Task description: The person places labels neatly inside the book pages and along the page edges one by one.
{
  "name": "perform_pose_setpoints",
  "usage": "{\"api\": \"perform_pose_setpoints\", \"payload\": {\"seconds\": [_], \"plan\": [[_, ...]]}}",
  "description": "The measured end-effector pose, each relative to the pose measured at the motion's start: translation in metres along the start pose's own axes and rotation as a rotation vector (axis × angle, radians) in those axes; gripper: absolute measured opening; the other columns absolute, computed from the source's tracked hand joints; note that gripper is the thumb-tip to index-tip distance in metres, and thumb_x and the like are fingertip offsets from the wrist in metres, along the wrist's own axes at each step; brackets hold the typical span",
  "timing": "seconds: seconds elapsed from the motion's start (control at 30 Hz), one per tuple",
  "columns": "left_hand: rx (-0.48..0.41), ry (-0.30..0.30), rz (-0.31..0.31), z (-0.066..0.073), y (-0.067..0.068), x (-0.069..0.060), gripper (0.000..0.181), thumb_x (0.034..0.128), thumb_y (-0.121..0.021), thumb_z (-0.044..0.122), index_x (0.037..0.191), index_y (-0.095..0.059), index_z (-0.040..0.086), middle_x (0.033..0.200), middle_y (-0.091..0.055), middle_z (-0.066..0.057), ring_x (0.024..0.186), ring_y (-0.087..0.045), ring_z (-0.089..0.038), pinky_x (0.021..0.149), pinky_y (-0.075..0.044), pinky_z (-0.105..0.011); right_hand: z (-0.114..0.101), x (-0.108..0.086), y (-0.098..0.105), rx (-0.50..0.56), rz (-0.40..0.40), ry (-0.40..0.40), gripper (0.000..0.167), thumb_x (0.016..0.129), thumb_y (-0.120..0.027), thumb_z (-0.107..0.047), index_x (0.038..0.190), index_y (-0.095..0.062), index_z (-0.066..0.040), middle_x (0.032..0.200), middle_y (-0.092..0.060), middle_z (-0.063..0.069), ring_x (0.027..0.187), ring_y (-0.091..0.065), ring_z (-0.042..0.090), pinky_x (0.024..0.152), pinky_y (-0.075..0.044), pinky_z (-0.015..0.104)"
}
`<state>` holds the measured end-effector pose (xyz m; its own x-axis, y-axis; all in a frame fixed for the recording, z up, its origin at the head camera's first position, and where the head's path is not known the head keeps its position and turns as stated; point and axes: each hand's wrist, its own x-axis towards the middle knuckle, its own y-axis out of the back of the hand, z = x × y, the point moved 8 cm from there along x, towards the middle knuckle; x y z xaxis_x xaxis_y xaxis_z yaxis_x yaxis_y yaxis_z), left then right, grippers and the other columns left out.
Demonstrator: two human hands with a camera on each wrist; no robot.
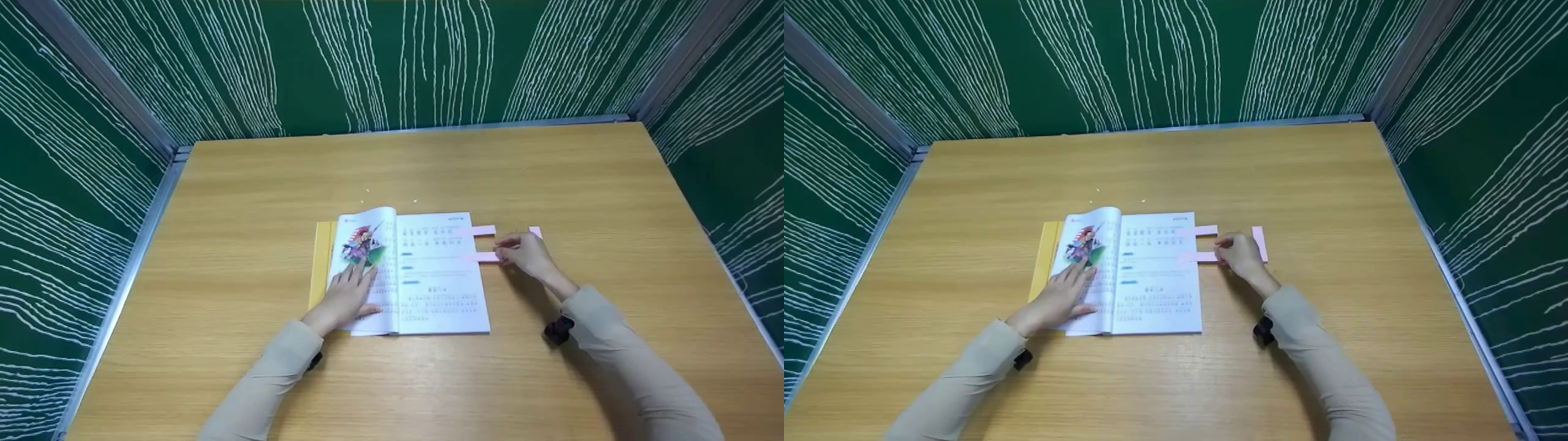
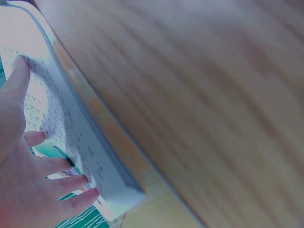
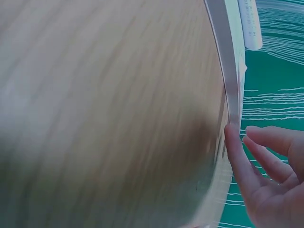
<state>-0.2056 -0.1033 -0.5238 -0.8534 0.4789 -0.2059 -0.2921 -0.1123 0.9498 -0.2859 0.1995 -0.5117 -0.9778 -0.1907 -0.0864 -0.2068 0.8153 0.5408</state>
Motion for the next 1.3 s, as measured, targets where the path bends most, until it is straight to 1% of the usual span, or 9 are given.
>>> {"api": "perform_pose_setpoints", "payload": {"seconds": [0.2,0.37,0.5,0.67,0.77,0.83,0.97,1.13,1.3], "plan": [[-0.009,0.002,-0.001,0.0,0.0,0.0,0.083,0.0801,-0.046,0.056,0.14,-0.021,0.004,0.143,-0.011,-0.025,0.127,-0.018,-0.044,0.101,-0.02,-0.053,-0.005,-0.005,0.004,-0.133,0.041,0.039,0.02,0.083,-0.054,0.001,0.099,-0.061,0.01,0.089,-0.063,0.023,0.067,-0.06,0.024,0.053,-0.047,0.022],[-0.026,0.008,-0.005,0.0,0.0,0.0,0.082,0.0804,-0.047,0.055,0.14,-0.021,0.005,0.144,-0.01,-0.024,0.128,-0.017,-0.043,0.102,-0.02,-0.053,-0.015,-0.01,0.001,-0.258,0.066,0.124,0.02,0.083,-0.054,-0.001,0.099,-0.061,0.009,0.092,-0.062,0.021,0.077,-0.06,0.029,0.066,-0.05,0.035],[-0.029,0.012,-0.01,-0.001,-0.001,0.0,0.082,0.0803,-0.047,0.055,0.14,-0.02,0.005,0.144,-0.01,-0.024,0.128,-0.016,-0.043,0.102,-0.02,-0.053,-0.027,-0.017,-0.006,-0.361,0.076,0.258,0.018,0.084,-0.057,-0.005,0.096,-0.063,0.007,0.095,-0.061,0.02,0.091,-0.057,0.033,0.08,-0.046,0.044],[-0.007,-0.001,-0.005,0.0,0.0,0.001,0.08,0.0811,-0.048,0.052,0.14,-0.021,0.004,0.144,-0.01,-0.024,0.127,-0.018,-0.044,0.101,-0.022,-0.053,-0.04,-0.028,-0.017,-0.473,0.1,0.445,0.021,0.084,-0.059,-0.009,0.097,-0.063,0.006,0.102,-0.06,0.021,0.098,-0.055,0.036,0.085,-0.043,0.047],[-0.008,-0.012,0.005,0.001,0.001,0.0,0.08,0.0816,-0.049,0.051,0.139,-0.021,0.003,0.144,-0.01,-0.025,0.126,-0.02,-0.044,0.1,-0.022,-0.053,-0.044,-0.035,-0.024,-0.535,0.087,0.52,0.028,0.082,-0.061,-0.01,0.105,-0.061,0.006,0.11,-0.057,0.023,0.102,-0.053,0.038,0.088,-0.04,0.049],[-0.026,-0.018,0.015,0.001,0.001,-0.001,0.08,0.0817,-0.048,0.052,0.139,-0.022,0.003,0.144,-0.01,-0.025,0.126,-0.019,-0.044,0.101,-0.022,-0.053,-0.044,-0.038,-0.029,-0.571,0.054,0.538,0.032,0.082,-0.062,-0.011,0.109,-0.059,0.005,0.114,-0.055,0.023,0.106,-0.05,0.038,0.091,-0.038,0.05],[-0.054,-0.037,0.042,0.002,0.004,-0.003,0.082,0.0809,-0.043,0.057,0.138,-0.023,0.002,0.143,-0.012,-0.027,0.125,-0.02,-0.046,0.1,-0.022,-0.054,-0.041,-0.042,-0.038,-0.626,-0.049,0.528,0.039,0.085,-0.058,-0.015,0.118,-0.053,0.004,0.125,-0.048,0.022,0.116,-0.043,0.037,0.097,-0.03,0.052],[-0.018,-0.006,0.009,0.0,0.001,-0.001,0.081,0.0809,-0.046,0.054,0.139,-0.022,0.003,0.143,-0.011,-0.025,0.127,-0.018,-0.044,0.101,-0.021,-0.053,-0.036,-0.044,-0.046,-0.651,-0.184,0.497,0.048,0.088,-0.053,-0.021,0.128,-0.043,0.003,0.135,-0.037,0.019,0.124,-0.032,0.036,0.102,-0.02,0.053],[-0.005,0.005,-0.002,0.0,-0.001,0.001,0.082,0.0805,-0.048,0.053,0.139,-0.022,0.003,0.143,-0.011,-0.025,0.127,-0.018,-0.044,0.1,-0.022,-0.053,-0.032,-0.046,-0.052,-0.656,-0.255,0.469,0.054,0.089,-0.051,-0.025,0.133,-0.036,0.001,0.14,-0.031,0.016,0.128,-0.027,0.033,0.103,-0.017,0.052]]}}
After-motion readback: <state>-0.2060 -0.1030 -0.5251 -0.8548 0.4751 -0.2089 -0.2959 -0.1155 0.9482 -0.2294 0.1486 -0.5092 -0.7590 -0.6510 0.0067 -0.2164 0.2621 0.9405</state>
